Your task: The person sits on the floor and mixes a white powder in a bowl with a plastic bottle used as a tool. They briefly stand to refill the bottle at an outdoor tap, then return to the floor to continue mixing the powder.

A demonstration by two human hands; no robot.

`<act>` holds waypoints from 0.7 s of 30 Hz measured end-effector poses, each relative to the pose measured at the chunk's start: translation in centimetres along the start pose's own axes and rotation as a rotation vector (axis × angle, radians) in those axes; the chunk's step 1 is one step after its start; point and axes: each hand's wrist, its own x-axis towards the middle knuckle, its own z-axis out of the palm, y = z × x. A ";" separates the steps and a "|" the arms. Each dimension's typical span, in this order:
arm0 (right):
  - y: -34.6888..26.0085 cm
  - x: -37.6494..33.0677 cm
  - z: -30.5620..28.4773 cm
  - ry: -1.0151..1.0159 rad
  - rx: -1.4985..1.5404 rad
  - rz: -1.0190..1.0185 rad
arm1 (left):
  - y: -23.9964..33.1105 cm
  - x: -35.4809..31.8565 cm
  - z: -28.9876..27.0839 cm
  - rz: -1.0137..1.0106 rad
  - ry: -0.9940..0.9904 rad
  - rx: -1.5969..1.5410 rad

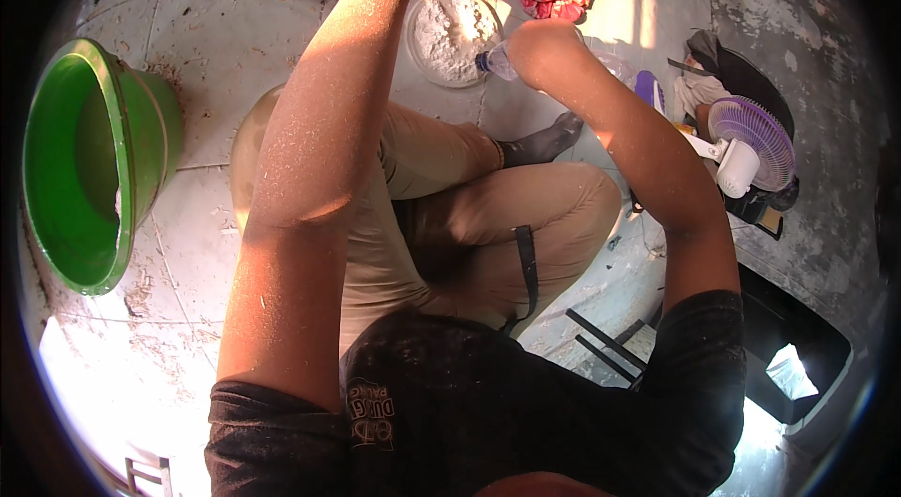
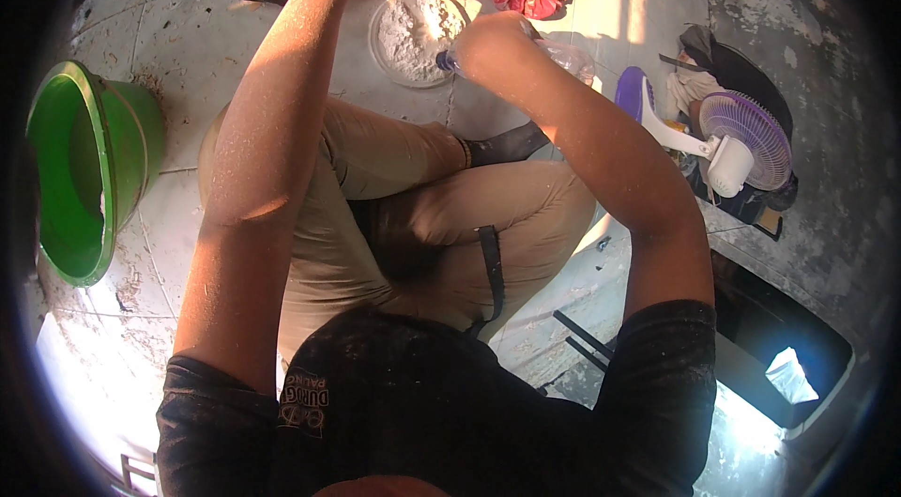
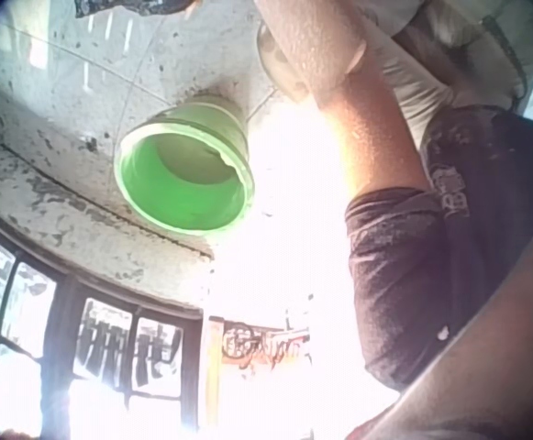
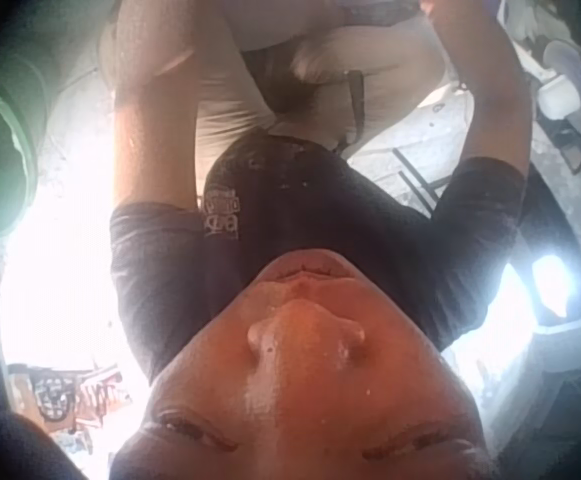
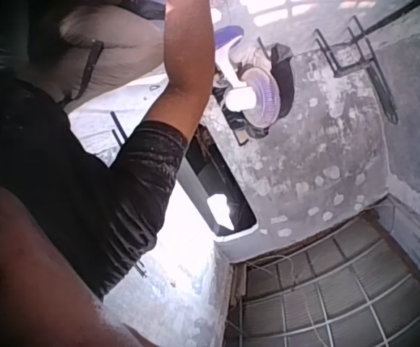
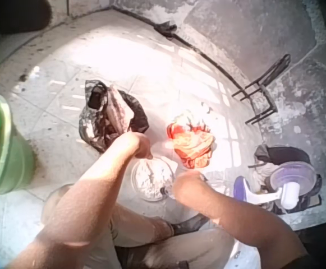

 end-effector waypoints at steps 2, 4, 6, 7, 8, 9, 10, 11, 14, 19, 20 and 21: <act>0.0 0.1 -0.4 0.051 0.016 -0.017 | 0.0 0.0 0.1 -0.005 0.006 0.004; 0.5 1.2 -0.2 0.123 0.040 -0.003 | 0.2 0.1 0.0 -0.016 0.004 -0.024; 1.2 2.2 -1.2 0.064 0.044 0.029 | 0.2 0.0 0.1 -0.017 0.018 -0.036; 1.3 2.3 -1.8 0.036 0.045 0.043 | 0.1 -0.1 0.2 -0.019 0.024 -0.043; 1.5 2.2 -2.3 0.021 0.029 0.045 | 0.0 -0.1 0.1 -0.016 0.017 -0.056; 1.8 2.0 -2.6 0.006 0.012 0.048 | -0.1 -0.1 0.2 -0.013 0.012 -0.071; 2.1 1.9 -2.7 -0.009 -0.006 0.051 | -0.2 0.0 0.2 -0.009 0.007 -0.085; 2.3 2.2 -2.2 -0.001 0.004 0.059 | -0.1 0.2 0.2 -0.005 -0.014 -0.073; 2.9 3.0 -0.7 -0.009 0.023 0.087 | -0.6 1.8 0.3 0.004 -0.060 -0.044; 3.6 1.7 3.2 0.085 0.103 0.073 | 0.3 0.6 0.0 -0.011 -0.020 -0.032; 3.9 1.7 4.7 0.146 0.153 0.073 | 0.6 0.4 -0.1 -0.006 -0.016 -0.018; 4.3 1.9 6.1 0.213 0.202 0.068 | 0.4 0.5 0.1 -0.008 -0.012 -0.003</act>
